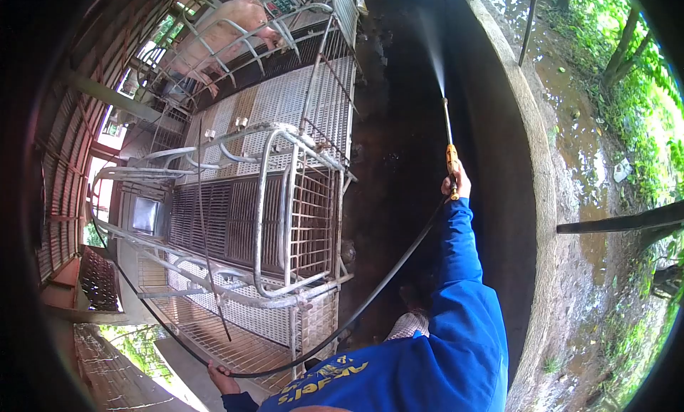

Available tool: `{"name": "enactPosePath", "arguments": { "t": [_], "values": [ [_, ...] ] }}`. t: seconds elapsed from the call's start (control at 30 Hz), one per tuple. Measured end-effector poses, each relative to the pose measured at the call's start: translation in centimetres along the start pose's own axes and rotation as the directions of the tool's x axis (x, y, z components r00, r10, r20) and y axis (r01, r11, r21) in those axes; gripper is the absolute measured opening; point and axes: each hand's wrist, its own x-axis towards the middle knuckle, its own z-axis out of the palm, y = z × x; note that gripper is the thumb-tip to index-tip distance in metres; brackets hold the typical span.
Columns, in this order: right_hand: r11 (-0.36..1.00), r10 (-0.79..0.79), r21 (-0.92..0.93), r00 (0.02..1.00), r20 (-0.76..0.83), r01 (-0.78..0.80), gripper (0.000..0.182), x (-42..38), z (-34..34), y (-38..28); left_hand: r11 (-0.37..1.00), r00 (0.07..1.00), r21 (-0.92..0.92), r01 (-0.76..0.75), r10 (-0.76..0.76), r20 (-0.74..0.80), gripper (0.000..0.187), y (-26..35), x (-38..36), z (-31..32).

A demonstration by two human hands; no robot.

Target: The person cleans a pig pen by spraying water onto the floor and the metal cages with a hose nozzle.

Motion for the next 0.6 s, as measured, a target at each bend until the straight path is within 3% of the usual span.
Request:
{"name": "enactPosePath", "arguments": {
  "t": [0.6],
  "values": [
    [0.997, 0.006, 0.077, 0.999, 0.047, -0.009, 0.042, 2.2, 1.4, -1.5, 0.994, 0.999, -0.109, 0.022, -0.019, 0.032, 0.027, -0.5, 0.8, 1.0]
  ]
}}
